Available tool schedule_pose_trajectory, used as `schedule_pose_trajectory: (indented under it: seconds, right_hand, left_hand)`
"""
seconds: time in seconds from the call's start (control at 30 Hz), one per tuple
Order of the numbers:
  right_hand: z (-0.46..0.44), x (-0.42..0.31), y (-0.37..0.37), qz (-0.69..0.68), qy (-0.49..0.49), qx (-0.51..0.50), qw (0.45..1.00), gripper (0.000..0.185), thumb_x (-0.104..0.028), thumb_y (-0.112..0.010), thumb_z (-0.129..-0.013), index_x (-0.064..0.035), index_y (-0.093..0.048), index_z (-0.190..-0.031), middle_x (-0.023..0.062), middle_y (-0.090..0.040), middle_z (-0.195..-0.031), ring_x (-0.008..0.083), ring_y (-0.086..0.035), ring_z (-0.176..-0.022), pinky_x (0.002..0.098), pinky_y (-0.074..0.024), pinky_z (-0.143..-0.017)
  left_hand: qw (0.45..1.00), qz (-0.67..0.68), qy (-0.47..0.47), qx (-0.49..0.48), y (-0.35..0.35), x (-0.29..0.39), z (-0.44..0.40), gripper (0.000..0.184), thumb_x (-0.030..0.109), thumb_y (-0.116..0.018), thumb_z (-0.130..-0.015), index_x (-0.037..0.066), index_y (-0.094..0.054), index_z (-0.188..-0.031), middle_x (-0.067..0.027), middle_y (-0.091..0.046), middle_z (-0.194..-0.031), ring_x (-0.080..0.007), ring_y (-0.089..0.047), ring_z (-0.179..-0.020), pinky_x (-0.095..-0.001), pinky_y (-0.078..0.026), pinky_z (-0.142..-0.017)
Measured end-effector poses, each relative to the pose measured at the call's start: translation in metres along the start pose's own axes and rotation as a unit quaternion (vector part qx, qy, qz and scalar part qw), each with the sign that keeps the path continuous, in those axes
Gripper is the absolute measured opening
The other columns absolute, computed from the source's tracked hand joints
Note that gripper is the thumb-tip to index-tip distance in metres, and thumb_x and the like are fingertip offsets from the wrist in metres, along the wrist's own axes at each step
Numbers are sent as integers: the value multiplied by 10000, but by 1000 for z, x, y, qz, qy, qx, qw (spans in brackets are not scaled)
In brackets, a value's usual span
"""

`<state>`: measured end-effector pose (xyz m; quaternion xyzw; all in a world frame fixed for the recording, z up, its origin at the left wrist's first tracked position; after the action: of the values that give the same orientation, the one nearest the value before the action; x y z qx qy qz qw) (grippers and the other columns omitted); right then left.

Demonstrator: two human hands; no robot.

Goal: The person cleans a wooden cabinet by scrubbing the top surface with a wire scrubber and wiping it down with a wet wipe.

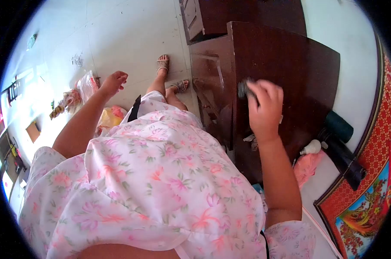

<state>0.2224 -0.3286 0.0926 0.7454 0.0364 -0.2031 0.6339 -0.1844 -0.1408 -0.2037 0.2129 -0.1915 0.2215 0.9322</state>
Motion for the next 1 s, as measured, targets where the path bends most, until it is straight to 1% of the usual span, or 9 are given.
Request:
schedule_pose_trajectory:
  seconds: [0.13,0.2,0.27,0.33,0.4,0.67,0.73,0.87,1.0]
  right_hand:
    - [-66,-18,-12,-11,41,66,997,285,-35,-727,-722,-107,-685,-994,60,-604,-988,320,-536,-948,407,-469,-834]
    - [-47,-18,-7,-26,27,63,997,289,-24,-727,-717,-107,-686,-991,64,-599,-979,317,-535,-950,408,-468,-841]
    - [-2,-12,-7,-26,-8,-21,999,294,-9,-723,-716,-105,-685,-991,66,-591,-975,313,-533,-956,409,-466,-849]
    - [31,-7,0,-26,-28,-35,999,299,-1,-720,-715,-105,-683,-993,66,-587,-976,311,-532,-958,411,-465,-852]
    - [31,-2,-2,-35,-49,-39,997,304,6,-718,-715,-106,-681,-995,66,-583,-977,310,-531,-959,414,-464,-854]
    - [-111,5,-16,14,79,114,990,211,-144,-656,-851,-106,-694,-1055,68,-647,-1047,322,-573,-973,400,-460,-880]
    - [-89,6,-11,-10,86,99,991,207,-135,-666,-843,-107,-698,-1046,82,-637,-1055,320,-566,-987,403,-457,-886]
    - [23,14,-3,-30,-51,-8,998,303,-36,-716,-749,-117,-686,-1040,84,-594,-1041,321,-537,-992,424,-459,-885]
    - [113,5,11,-22,-118,-57,991,307,-15,-713,-747,-107,-682,-1039,90,-585,-1046,323,-531,-1013,428,-451,-904]
  left_hand:
    - [1000,-20,-18,-3,4,-7,4,371,373,-540,-965,60,-611,-1150,-63,-647,-955,-155,-619,-799,-320,-527,-659]
    - [999,-14,-35,10,4,13,9,368,369,-544,-966,50,-616,-1135,-64,-641,-945,-157,-617,-831,-330,-544,-707]
    - [998,-11,-57,15,5,24,9,372,372,-546,-966,50,-611,-1139,-57,-640,-940,-155,-617,-801,-322,-532,-681]
    - [1000,-11,-7,23,4,20,4,375,374,-546,-966,50,-607,-1143,-54,-643,-943,-153,-618,-773,-312,-518,-655]
    - [1000,-15,-12,18,1,19,2,383,380,-547,-964,49,-604,-1147,-55,-651,-955,-150,-620,-752,-303,-502,-627]
    - [998,-51,-41,1,-20,42,23,356,307,-567,-962,22,-596,-1174,-103,-655,-988,-194,-639,-818,-335,-548,-716]
    - [997,-40,-58,-8,-21,49,27,360,315,-561,-966,22,-597,-1172,-92,-655,-979,-192,-638,-812,-335,-546,-706]
    - [999,-30,-24,0,-20,35,19,369,331,-548,-968,22,-600,-1164,-80,-653,-954,-183,-627,-807,-332,-538,-684]
    - [999,-37,-39,-4,-21,17,14,364,333,-546,-962,25,-608,-1146,-79,-651,-943,-174,-623,-811,-329,-535,-667]
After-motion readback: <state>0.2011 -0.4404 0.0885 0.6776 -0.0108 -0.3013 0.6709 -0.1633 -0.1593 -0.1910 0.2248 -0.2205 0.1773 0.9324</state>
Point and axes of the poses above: each hand's wrist, its own z-axis away from the middle knuckle, its own y-axis out of the back of the hand, x = y × z, the point moved 8 cm from there along -z, towards the middle knuckle
